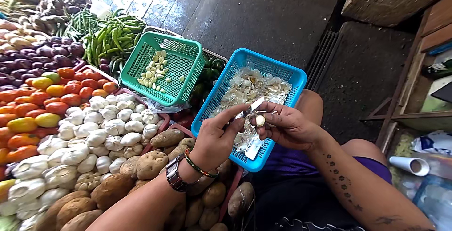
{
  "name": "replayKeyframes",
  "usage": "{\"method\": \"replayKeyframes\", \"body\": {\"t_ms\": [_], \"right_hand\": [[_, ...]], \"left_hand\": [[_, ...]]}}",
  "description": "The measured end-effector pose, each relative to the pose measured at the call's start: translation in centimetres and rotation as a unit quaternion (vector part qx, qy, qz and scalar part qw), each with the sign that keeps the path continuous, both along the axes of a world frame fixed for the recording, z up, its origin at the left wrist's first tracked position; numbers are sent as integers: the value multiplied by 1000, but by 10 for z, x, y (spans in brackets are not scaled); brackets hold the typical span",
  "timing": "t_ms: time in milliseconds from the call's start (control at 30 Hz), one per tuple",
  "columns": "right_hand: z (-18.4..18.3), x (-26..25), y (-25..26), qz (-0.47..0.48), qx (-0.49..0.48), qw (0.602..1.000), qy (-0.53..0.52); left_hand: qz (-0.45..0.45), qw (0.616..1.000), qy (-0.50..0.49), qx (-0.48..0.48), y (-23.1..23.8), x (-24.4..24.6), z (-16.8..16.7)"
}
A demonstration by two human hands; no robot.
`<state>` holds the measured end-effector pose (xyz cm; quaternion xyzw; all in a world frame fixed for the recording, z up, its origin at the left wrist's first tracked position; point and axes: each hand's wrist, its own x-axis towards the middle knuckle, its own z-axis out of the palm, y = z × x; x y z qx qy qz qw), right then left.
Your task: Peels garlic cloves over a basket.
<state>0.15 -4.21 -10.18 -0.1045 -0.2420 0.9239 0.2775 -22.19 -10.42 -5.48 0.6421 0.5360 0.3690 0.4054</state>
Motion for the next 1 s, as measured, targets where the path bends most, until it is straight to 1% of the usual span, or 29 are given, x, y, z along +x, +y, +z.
{"method": "replayKeyframes", "body": {"t_ms": [133, 200, 300, 400, 467, 567, 800, 1000], "right_hand": [[0, 3, 1, 12, 12, 1000, 11], [0, 4, 1, 1, 19, 1000, 8], [-1, 4, 2, -12, 26, 1000, 5], [0, 2, 1, -34, 14, 999, -16], [-1, 2, 1, -45, 4, 999, -26], [0, 0, 0, -48, -10, 999, -24], [0, 0, -3, -48, -28, 998, -4], [-2, 1, 0, -17, 9, 1000, 7]], "left_hand": [[57, 997, 6, -43, 2, -2, 3], [52, 997, -21, -49, 1, -2, 3], [-24, 998, -55, -16, -1, -3, 3], [-98, 995, -15, 31, -4, -3, 4], [-113, 992, 16, 56, -5, -2, 2], [-106, 992, 32, 65, -5, -2, 1], [-109, 991, 26, 70, -5, -1, -1], [-82, 996, -11, 25, -4, 2, 0]]}}
